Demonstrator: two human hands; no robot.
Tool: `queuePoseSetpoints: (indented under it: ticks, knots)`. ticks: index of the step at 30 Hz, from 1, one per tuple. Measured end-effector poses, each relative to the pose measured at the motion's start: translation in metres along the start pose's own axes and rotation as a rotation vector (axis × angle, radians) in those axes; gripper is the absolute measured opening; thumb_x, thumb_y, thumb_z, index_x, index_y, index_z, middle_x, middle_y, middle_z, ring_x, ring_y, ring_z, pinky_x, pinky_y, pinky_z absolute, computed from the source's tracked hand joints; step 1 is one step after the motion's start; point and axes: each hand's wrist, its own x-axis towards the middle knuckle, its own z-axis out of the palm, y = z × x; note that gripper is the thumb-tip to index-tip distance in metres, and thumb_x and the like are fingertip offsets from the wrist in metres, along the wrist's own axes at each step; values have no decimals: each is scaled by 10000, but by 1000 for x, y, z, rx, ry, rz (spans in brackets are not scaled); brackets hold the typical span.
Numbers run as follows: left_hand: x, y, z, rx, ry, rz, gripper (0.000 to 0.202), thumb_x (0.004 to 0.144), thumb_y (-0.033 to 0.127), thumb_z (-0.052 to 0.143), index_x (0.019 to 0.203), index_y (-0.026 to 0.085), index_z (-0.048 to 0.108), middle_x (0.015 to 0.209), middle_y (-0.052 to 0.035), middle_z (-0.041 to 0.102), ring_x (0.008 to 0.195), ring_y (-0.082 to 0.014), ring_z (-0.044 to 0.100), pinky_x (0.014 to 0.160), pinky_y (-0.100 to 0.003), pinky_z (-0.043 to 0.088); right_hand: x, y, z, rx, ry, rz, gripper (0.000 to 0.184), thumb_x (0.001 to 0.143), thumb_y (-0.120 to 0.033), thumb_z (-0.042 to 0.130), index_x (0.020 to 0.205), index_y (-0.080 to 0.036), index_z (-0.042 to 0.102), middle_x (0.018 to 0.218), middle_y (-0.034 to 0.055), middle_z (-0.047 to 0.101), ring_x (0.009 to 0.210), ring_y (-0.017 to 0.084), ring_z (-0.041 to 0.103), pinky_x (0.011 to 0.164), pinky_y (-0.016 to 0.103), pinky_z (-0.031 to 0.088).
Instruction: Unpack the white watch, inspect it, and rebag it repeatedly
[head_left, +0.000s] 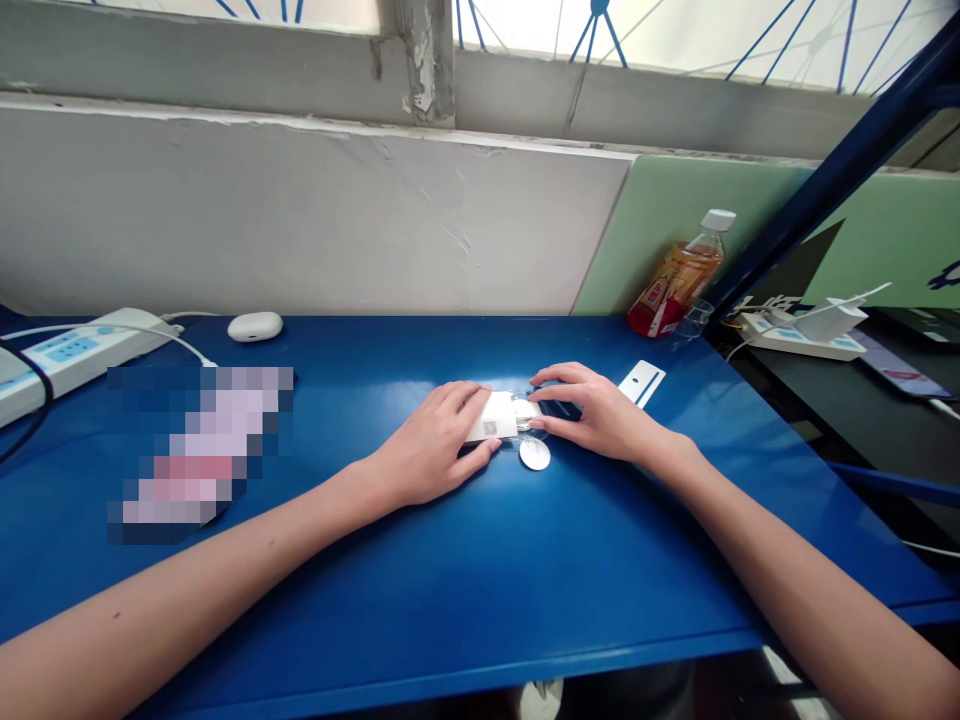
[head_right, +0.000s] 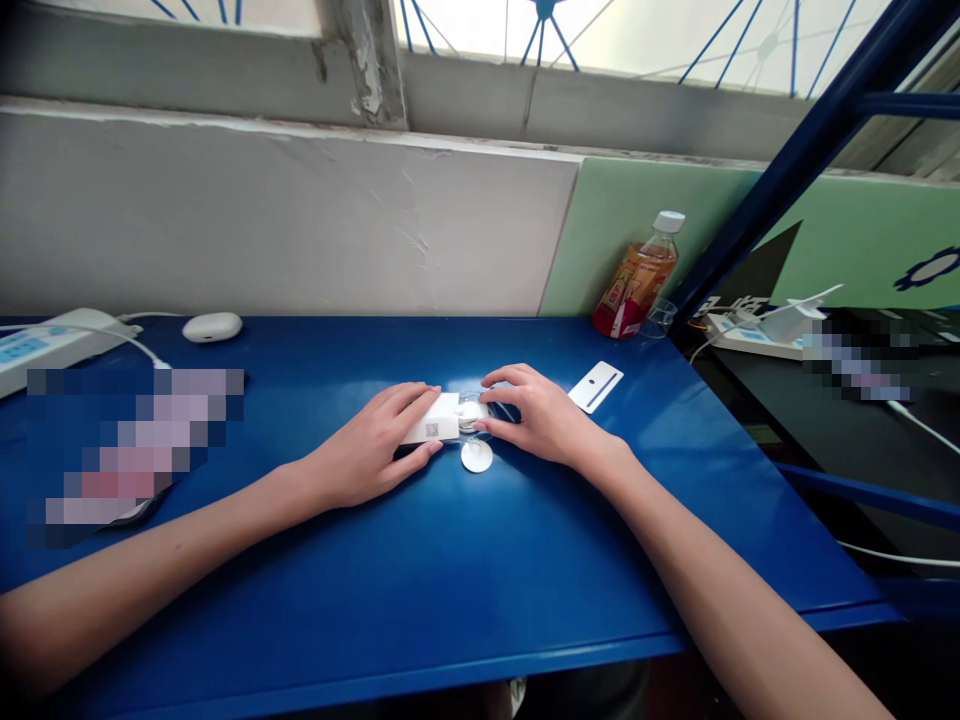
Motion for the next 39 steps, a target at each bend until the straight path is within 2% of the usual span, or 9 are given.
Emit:
queuePoseSetpoints:
  ticks: [7,12,17,20,23,26,28,34,39]
  knots:
    - [1,1,1,-31,13,-10,505,984,442,445,1362,111,483,1359,-216,542,1278,-372,496,1050,-556,432,2,-5,11,69,61,93,188,854,-343,734,1019,-266,779,1131,85,721,1120,284,634,963,480,541]
    - [0,2,1,-39,26,-7,502,982,432,446,1360,104,489,1353,-225,545,1277,-378,498,1049,-565,429,6,-13,21,89,143,147,168,815,-320,768,970,-261,794,1204,97,695,1242,319,562,1039,545,479]
    - [2,3,1,-15,-5,-6,510,976,402,460,1376,86,475,1355,-223,554,1299,-353,495,1136,-598,312,8,-16,26,104,155,239,177,813,-262,747,984,-251,791,1220,110,685,1252,319,557,1048,545,465]
    - [2,3,1,-9,0,-27,494,974,415,460,1377,130,485,1361,-198,562,1304,-345,493,1139,-614,293,6,-14,20,101,119,243,225,808,-311,757,1025,-252,773,1270,113,657,1263,320,556,1051,544,464]
    - [1,3,2,-14,0,-41,503,975,429,459,1380,132,487,1371,-196,558,1311,-349,486,1137,-619,293,3,-9,10,69,75,160,255,808,-371,765,1028,-241,771,1315,119,635,1331,338,497,1081,561,437]
    - [1,2,2,-8,-8,-45,506,975,434,461,1376,126,487,1381,-194,552,1317,-348,480,1137,-611,299,2,-9,1,40,25,97,149,864,-339,705,937,-239,787,1297,110,654,1356,345,474,1070,569,452]
    - [1,2,2,5,-17,-46,505,979,440,454,1370,121,486,1383,-195,549,1317,-346,479,1135,-600,307,2,-13,-2,34,-14,80,158,893,-312,659,936,-228,786,1314,114,649,1371,344,462,1077,564,454]
    - [1,2,2,28,-41,-25,512,1002,436,420,1386,98,454,1392,-203,541,1355,-339,451,1166,-588,264,1,-30,-1,82,-123,105,239,911,-229,586,1086,-190,743,1453,123,551,1455,333,356,1145,564,381]
    - [2,2,2,15,-65,-20,529,1028,442,359,1403,76,427,1438,-219,506,1413,-330,396,1179,-543,278,1,-30,4,217,-163,148,316,982,-335,507,1210,-228,698,1511,107,494,1482,317,309,1170,574,332]
